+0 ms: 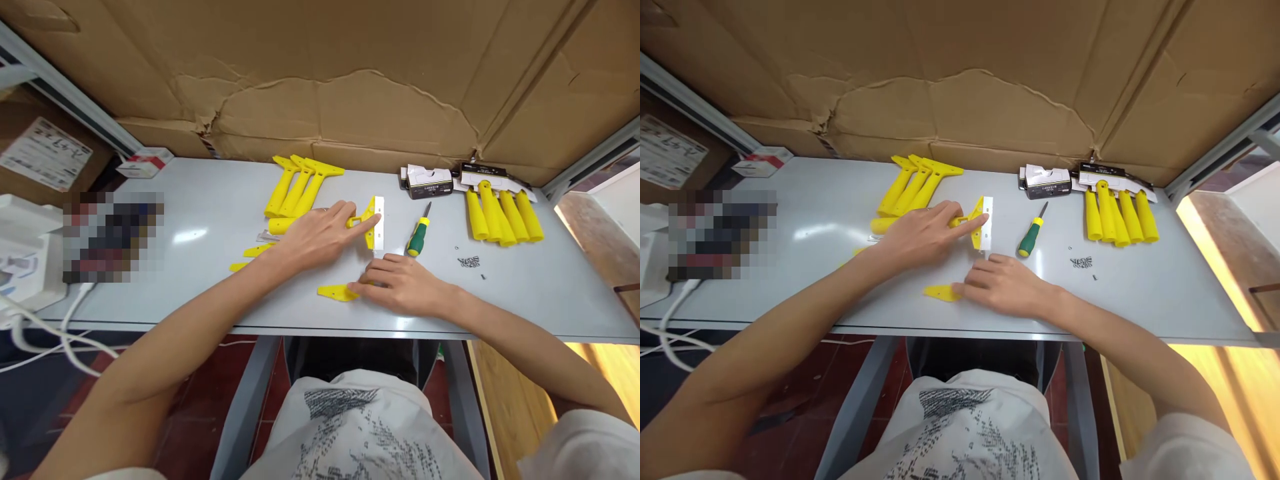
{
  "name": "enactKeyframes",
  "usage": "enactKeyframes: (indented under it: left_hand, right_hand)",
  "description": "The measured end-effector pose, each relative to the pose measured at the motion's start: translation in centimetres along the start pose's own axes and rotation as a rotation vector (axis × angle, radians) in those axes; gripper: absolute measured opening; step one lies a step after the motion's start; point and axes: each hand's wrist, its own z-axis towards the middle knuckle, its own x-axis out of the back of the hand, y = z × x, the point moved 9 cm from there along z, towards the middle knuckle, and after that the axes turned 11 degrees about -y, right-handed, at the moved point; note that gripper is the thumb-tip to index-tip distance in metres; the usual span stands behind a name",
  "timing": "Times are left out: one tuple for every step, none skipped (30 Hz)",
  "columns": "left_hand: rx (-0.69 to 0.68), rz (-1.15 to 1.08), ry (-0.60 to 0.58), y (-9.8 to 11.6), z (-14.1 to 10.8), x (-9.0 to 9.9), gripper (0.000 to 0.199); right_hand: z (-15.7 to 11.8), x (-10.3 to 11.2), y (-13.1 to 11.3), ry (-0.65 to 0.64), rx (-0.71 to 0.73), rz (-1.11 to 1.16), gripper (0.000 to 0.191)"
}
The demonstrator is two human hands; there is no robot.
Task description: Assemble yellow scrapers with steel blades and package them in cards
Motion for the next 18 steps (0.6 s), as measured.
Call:
enactKeyframes:
  left_hand:
    - [-0.015, 0.001, 0.002, 0.4, 0.0, -0.1, 0.065]
    - [-0.027, -0.002, -0.002, 0.7, 0.0, -0.2, 0.064]
    - [-0.038, -0.008, -0.014, 1.0, 0.0, -0.3, 0.062]
    - [-0.044, -0.018, -0.032, 1.2, 0.1, -0.5, 0.060]
    - [-0.048, -0.027, -0.053, 1.4, 0.1, -0.7, 0.060]
    - [-0.050, -0.037, -0.075, 1.5, 0.2, -0.9, 0.060]
    - [-0.051, -0.046, -0.092, 1.5, 0.2, -1.0, 0.060]
    - [-0.052, -0.054, -0.104, 1.6, 0.2, -1.1, 0.061]
    - [-0.055, -0.062, -0.112, 1.6, 0.3, -1.1, 0.061]
    - [-0.060, -0.072, -0.116, 1.7, 0.3, -1.2, 0.061]
    - [-0.070, -0.083, -0.119, 1.9, 0.3, -1.3, 0.061]
    - [-0.083, -0.093, -0.120, 2.0, 0.3, -1.4, 0.059]
    - [-0.098, -0.101, -0.116, 2.2, 0.3, -1.5, 0.057]
    - [-0.115, -0.106, -0.106, 2.5, 0.3, -1.5, 0.054]
    - [-0.131, -0.104, -0.085, 2.7, 0.3, -1.5, 0.051]
    - [-0.152, -0.098, -0.059, 3.0, 0.3, -1.4, 0.049]
    - [-0.174, -0.091, -0.031, 3.3, 0.2, -1.2, 0.046]
    - [-0.193, -0.085, -0.009, 3.6, 0.2, -1.1, 0.044]
  right_hand:
    - [-0.2, -0.1, 0.7, 0.004, -0.031, 0.074, 0.016]
    - [-0.4, -0.2, 1.3, 0.001, -0.061, 0.151, 0.017]
    - [-0.5, -0.5, 1.8, -0.007, -0.088, 0.223, 0.023]
    - [-0.6, -0.7, 2.2, -0.014, -0.116, 0.277, 0.028]
    - [-0.6, -1.0, 2.4, -0.026, -0.139, 0.306, 0.031]
    - [-0.6, -1.2, 2.4, -0.038, -0.151, 0.308, 0.031]
    - [-0.6, -1.4, 2.2, -0.048, -0.153, 0.289, 0.030]
    - [-0.5, -1.4, 1.8, -0.045, -0.147, 0.254, 0.028]
    - [-0.5, -1.2, 1.4, -0.026, -0.136, 0.209, 0.026]
    - [-0.4, -0.9, 1.0, 0.008, -0.121, 0.161, 0.023]
    - [-0.4, -0.4, 0.6, 0.055, -0.105, 0.119, 0.020]
    - [-0.4, 0.1, 0.3, 0.110, -0.095, 0.095, 0.018]
    - [-0.4, 0.8, 0.2, 0.169, -0.090, 0.101, 0.018]
    - [-0.6, 1.6, 0.4, 0.226, -0.093, 0.147, 0.019]
    - [-0.8, 2.4, 1.0, 0.280, -0.116, 0.235, 0.020]
    - [-1.2, 3.3, 2.0, 0.334, -0.163, 0.354, 0.022]
    - [-1.8, 4.0, 3.3, 0.390, -0.236, 0.491, 0.023]
    - [-2.6, 4.5, 4.9, 0.447, -0.331, 0.631, 0.023]
